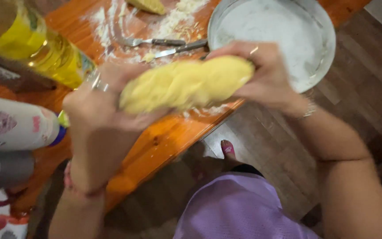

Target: The person kneads a yellow dough on a wooden table, then places it into a round metal pan. They press the dough into the pan with their hands to form a crust, sprinkling flour from a bag onto the surface as they work.

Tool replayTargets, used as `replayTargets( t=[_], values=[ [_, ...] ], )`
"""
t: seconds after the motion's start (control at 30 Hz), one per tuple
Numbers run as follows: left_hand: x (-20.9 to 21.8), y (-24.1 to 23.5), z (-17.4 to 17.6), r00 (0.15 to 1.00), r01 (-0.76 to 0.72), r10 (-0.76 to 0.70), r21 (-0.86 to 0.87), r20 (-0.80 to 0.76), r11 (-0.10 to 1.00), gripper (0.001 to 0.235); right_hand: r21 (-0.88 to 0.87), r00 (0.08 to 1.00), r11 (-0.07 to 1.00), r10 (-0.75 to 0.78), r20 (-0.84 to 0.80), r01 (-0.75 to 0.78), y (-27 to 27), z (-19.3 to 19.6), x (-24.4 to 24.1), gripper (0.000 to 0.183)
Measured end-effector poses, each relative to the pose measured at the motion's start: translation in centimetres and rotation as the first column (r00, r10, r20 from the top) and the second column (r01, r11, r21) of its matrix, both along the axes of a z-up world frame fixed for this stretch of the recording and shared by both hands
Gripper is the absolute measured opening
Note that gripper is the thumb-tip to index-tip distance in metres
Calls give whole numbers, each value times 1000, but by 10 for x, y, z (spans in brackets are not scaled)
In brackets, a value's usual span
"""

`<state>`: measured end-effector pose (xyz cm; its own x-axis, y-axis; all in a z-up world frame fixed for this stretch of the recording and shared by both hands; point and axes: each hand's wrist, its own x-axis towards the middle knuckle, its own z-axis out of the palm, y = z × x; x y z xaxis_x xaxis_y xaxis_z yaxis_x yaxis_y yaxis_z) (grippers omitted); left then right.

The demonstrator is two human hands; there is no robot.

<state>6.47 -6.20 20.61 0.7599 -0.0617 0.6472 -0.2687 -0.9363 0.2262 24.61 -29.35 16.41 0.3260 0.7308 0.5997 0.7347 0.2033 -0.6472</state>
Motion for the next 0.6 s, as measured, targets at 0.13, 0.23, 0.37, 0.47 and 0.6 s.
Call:
replayTargets(
  t=[0.13,0.23,0.37,0.47,0.6],
  values=[
    [85,-37,16,978,207,-203,-160,40,965,54,-99,969,964,-244,49,248,-66,30,53,50],
    [151,-73,-8,974,225,-222,-282,41,933,57,-192,925,905,-369,86,379,-116,18,103,61],
    [216,-111,-45,944,106,-236,-466,-230,879,54,-334,902,865,-423,-90,373,-154,-6,153,56],
    [259,-127,-70,877,2,-292,-603,-383,798,51,-538,758,801,-517,-397,264,-148,-18,182,54],
    [312,-121,-101,847,-154,-170,-539,-504,828,56,-632,666,746,-582,-468,208,-122,-34,223,47]
  ],
)
